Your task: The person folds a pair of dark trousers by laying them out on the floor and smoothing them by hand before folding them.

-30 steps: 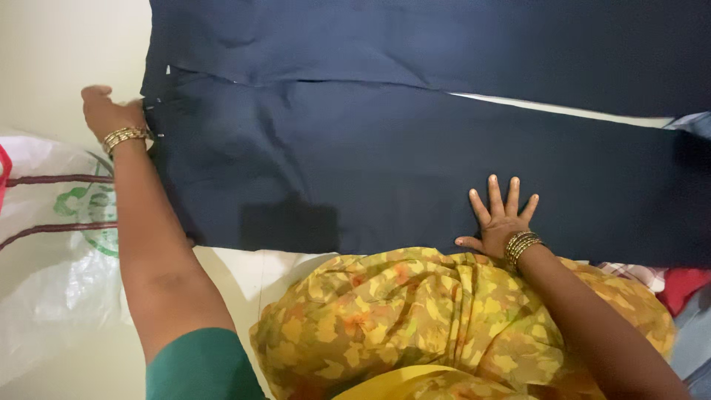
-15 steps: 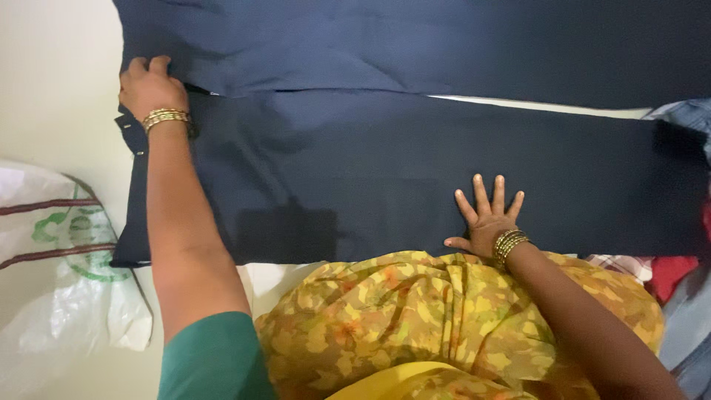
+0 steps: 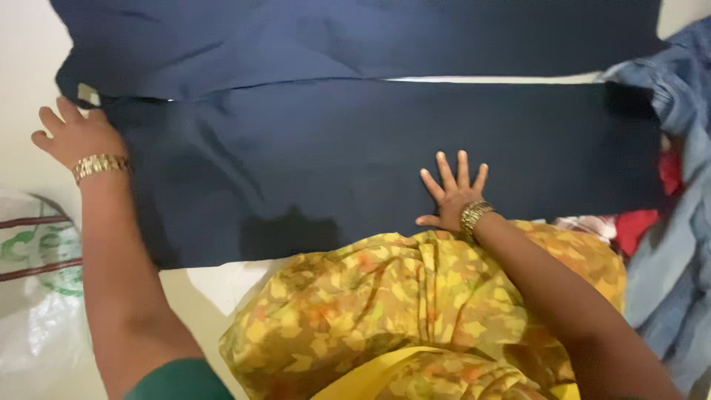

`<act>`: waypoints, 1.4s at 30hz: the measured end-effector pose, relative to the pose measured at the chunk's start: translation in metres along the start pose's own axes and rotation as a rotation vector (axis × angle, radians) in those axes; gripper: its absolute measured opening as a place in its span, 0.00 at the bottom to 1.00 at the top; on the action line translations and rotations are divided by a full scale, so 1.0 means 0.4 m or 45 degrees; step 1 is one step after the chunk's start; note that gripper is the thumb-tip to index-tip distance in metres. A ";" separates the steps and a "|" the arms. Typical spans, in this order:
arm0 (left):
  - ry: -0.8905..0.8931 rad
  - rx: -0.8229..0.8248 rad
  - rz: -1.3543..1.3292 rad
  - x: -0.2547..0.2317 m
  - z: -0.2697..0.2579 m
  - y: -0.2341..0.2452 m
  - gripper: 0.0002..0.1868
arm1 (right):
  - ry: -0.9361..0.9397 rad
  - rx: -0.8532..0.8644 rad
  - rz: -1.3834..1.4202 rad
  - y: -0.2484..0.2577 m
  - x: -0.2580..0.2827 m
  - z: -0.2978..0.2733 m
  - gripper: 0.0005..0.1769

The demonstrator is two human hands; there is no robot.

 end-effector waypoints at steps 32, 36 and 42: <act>-0.491 1.393 0.114 -0.568 -0.470 0.391 0.35 | -0.382 -0.198 0.510 -0.078 -0.449 -0.130 0.53; -0.348 1.428 0.102 -0.546 -0.480 0.380 0.41 | -0.857 -0.571 0.553 -0.170 -0.724 -0.176 0.48; -0.507 1.225 -0.248 -0.762 -0.466 0.444 0.28 | -0.602 -0.868 0.906 -0.078 -0.546 -0.126 0.23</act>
Point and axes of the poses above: each hand's wrist, its own z-axis towards the middle knuckle, its own y-axis out of the back of the hand, x = y × z, the point moved 9 cm from there along z, towards the middle knuckle, and after that the axes turned 5 degrees about -x, right-handed, at the moved point
